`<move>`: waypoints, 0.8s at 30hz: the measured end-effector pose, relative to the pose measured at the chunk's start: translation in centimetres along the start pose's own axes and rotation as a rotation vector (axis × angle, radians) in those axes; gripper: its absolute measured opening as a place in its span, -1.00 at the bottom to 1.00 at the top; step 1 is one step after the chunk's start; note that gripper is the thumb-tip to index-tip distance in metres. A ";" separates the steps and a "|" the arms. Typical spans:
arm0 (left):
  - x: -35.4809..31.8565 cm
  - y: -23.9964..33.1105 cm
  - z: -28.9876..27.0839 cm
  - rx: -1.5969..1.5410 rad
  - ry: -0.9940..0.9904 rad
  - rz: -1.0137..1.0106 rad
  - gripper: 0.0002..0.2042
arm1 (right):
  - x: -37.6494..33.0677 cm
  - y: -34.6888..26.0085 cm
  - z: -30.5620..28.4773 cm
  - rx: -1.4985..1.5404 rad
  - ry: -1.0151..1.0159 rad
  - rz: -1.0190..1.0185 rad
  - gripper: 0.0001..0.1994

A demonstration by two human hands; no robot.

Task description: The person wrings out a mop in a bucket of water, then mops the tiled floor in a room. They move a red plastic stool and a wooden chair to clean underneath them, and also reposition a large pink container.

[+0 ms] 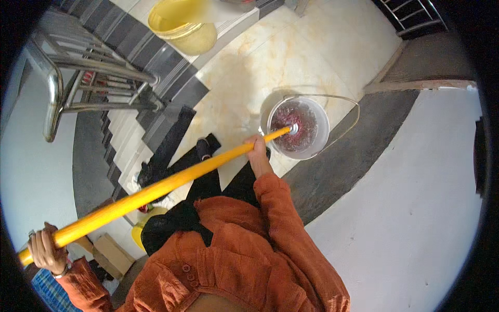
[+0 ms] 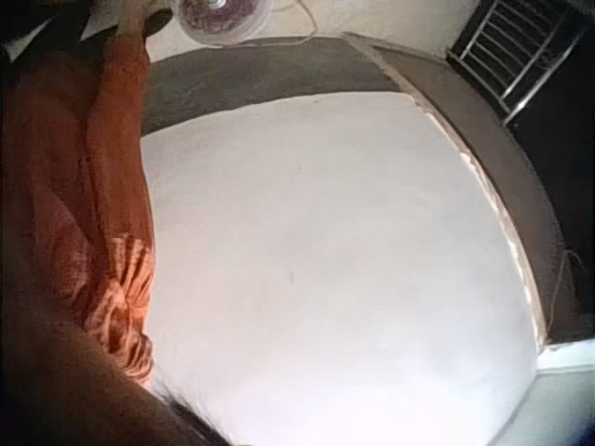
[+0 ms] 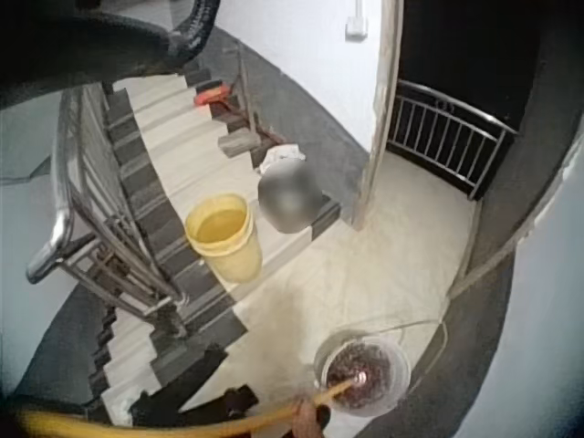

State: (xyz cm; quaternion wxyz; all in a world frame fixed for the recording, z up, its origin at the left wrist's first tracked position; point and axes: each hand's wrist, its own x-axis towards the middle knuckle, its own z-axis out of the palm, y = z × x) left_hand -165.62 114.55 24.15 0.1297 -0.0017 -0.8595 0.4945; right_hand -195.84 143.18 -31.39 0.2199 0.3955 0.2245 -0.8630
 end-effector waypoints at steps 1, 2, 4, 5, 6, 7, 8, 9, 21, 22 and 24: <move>0.4 0.0 -0.3 -0.074 -0.021 0.036 -0.87 | -0.3 0.0 0.3 -0.042 -0.048 -0.039 -0.84; 0.0 1.5 1.4 0.022 0.117 0.064 -0.83 | -0.8 0.3 -0.2 -0.043 -0.004 -0.011 -0.84; 1.1 2.1 -1.1 -0.036 -0.053 0.024 -0.83 | 0.7 -1.2 -0.3 -0.039 0.072 0.026 -0.84; 1.3 -2.4 -2.4 -0.038 0.011 0.073 -0.86 | -0.5 -1.0 1.7 -0.295 -0.086 -0.222 -0.85; 1.7 -3.2 -1.6 -0.005 0.123 0.077 -0.89 | -1.6 -0.9 3.9 -0.546 -0.245 -0.472 -0.86; 2.9 -4.4 -0.8 -0.094 0.312 0.113 -0.92 | -6.3 -1.2 7.2 -0.772 -0.341 -0.638 -0.86; 3.6 -3.6 -1.1 -0.134 0.263 0.099 -0.90 | -11.2 -2.1 10.3 -0.970 -0.387 -0.846 -0.86; 3.8 -1.8 -1.5 -0.164 0.207 0.088 -0.89 | -9.0 -1.4 7.6 -0.621 -0.280 -0.523 -0.85; -13.2 -7.1 19.0 -0.301 0.163 -0.189 -0.78 | -14.4 9.7 8.2 0.116 0.179 0.066 -0.76; -15.9 -8.1 21.8 -0.322 0.064 -0.242 -0.81 | -16.0 10.6 9.2 0.135 0.141 0.054 -0.77; -18.4 -10.2 25.6 -0.370 0.052 -0.267 -0.83 | -19.9 12.5 12.0 0.167 0.059 0.030 -0.79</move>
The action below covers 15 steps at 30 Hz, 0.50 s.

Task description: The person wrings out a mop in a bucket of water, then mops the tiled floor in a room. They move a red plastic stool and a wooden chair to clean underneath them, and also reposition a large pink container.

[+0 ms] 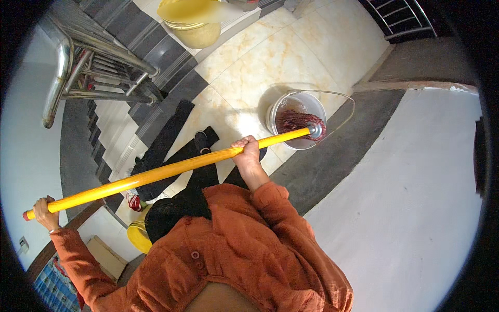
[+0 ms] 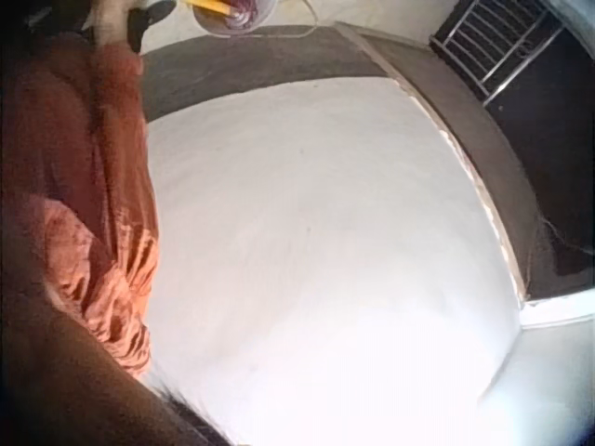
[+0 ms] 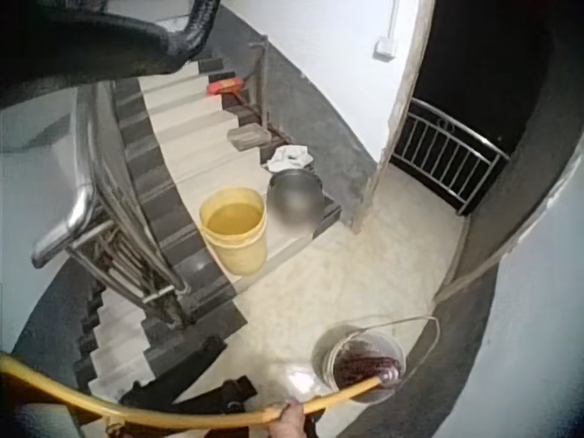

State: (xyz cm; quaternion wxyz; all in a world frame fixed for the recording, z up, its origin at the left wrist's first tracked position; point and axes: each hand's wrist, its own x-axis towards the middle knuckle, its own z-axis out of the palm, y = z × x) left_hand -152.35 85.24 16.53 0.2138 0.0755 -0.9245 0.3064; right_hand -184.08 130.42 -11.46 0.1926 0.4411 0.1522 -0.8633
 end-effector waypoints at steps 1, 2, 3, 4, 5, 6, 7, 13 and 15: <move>-0.8 -1.9 1.5 -0.029 -0.002 -0.011 -0.84 | -1.7 1.0 0.9 -0.009 -0.024 -0.005 -0.81; -1.9 -4.1 3.2 -0.007 -0.014 -0.063 -0.84 | -3.3 2.0 1.6 -0.017 -0.050 -0.004 -0.82; -2.7 -5.5 4.6 -0.014 -0.006 -0.085 -0.85 | -4.9 2.8 2.4 -0.029 -0.074 -0.012 -0.83; -3.1 -6.4 5.8 -0.019 0.003 -0.106 -0.85 | -6.3 3.3 3.0 -0.013 -0.092 0.023 -0.81; -3.6 -7.2 6.7 -0.022 0.010 -0.128 -0.85 | -7.7 3.8 3.6 -0.024 -0.098 0.015 -0.82; -3.7 -7.9 7.3 -0.073 0.005 -0.144 -0.85 | -8.9 4.2 4.2 -0.027 -0.106 0.010 -0.83; -3.9 -8.3 7.7 -0.095 -0.009 -0.151 -0.85 | -9.4 4.4 4.5 -0.030 -0.113 0.006 -0.83; -5.5 -8.4 9.6 -0.121 -0.015 -0.154 -0.85 | -9.6 4.7 5.4 -0.033 -0.128 -0.030 -0.83; -5.4 -7.8 8.4 -0.176 -0.036 -0.169 -0.84 | -9.0 4.4 5.2 -0.039 -0.119 -0.024 -0.82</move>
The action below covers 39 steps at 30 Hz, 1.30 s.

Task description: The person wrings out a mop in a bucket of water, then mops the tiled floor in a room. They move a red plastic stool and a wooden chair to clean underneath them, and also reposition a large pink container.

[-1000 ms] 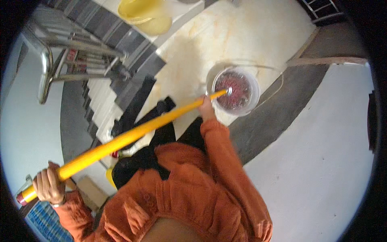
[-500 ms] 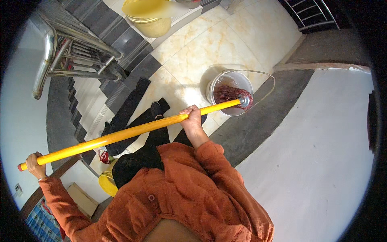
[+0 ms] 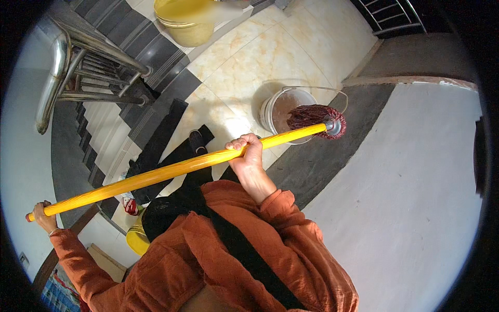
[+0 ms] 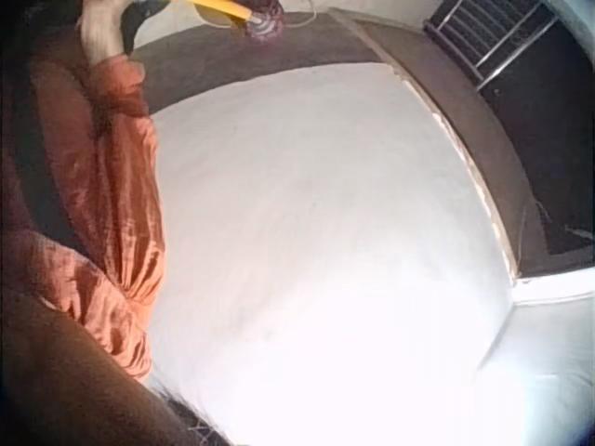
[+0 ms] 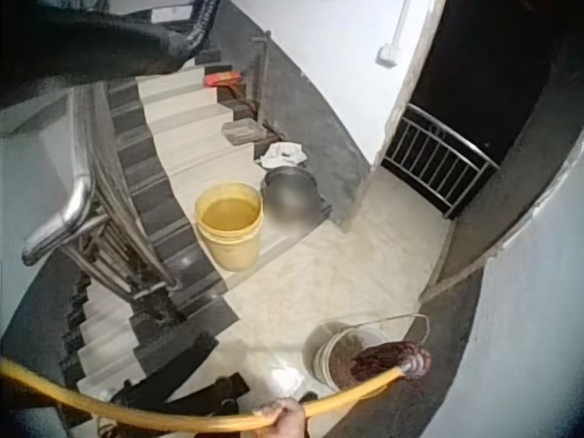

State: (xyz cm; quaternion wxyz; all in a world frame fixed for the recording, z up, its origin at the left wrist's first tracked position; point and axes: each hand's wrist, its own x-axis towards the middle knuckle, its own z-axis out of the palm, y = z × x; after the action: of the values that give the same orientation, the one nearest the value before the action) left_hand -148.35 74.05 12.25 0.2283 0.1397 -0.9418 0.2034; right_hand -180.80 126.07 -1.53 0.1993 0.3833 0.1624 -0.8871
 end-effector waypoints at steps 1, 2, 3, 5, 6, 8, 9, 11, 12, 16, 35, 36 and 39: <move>0.4 0.6 -0.8 0.031 0.007 0.022 -0.83 | 0.3 -0.2 -0.3 0.002 0.009 0.010 -0.82; 0.5 1.0 -1.3 0.054 0.024 0.040 -0.83 | 0.5 -0.5 -0.4 0.003 0.018 0.020 -0.81; 1.0 1.7 -2.0 0.083 0.041 0.060 -0.83 | 0.8 -1.0 -0.1 0.023 0.034 0.005 -0.83; 2.0 3.4 -3.5 0.143 0.043 0.083 -0.84 | 3.6 -2.2 -1.0 0.054 0.043 0.039 -0.82; 3.0 5.5 -4.4 0.175 0.028 0.083 -0.84 | 5.6 -3.0 -1.8 0.068 0.047 0.055 -0.82; 5.1 9.9 -6.1 0.215 0.008 0.109 -0.84 | 10.0 -4.9 -3.8 0.058 0.075 0.042 -0.81; 6.2 12.3 -6.9 0.224 0.002 0.135 -0.84 | 12.3 -6.1 -4.8 0.052 0.086 0.040 -0.81; 8.5 17.5 -8.6 0.209 0.026 0.200 -0.85 | 14.9 -8.5 -5.5 0.063 0.122 0.052 -0.80; 10.0 19.9 -10.0 0.230 0.041 0.234 -0.85 | 16.5 -9.5 -6.3 0.073 0.123 0.065 -0.80; 15.9 30.1 -12.9 0.278 0.199 0.395 -0.82 | 22.4 -14.3 -9.0 0.144 0.159 0.129 -0.79; 20.6 42.0 -16.4 0.449 0.168 0.513 -0.90 | 29.7 -21.1 -14.9 0.154 0.097 0.118 -0.86; 20.9 41.3 -18.0 0.452 0.024 0.440 -0.90 | 29.2 -20.7 -15.5 0.160 0.074 0.116 -0.86; 22.3 42.8 -17.7 0.453 0.100 0.500 -0.92 | 32.8 -21.0 -17.1 -0.290 -0.082 -0.112 -0.85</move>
State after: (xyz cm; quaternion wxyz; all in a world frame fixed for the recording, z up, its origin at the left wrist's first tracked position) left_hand -176.14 115.77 23.85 0.1805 -0.0587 -0.8655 0.4636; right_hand -200.93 144.30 -34.28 0.2092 0.3042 0.3016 -0.8791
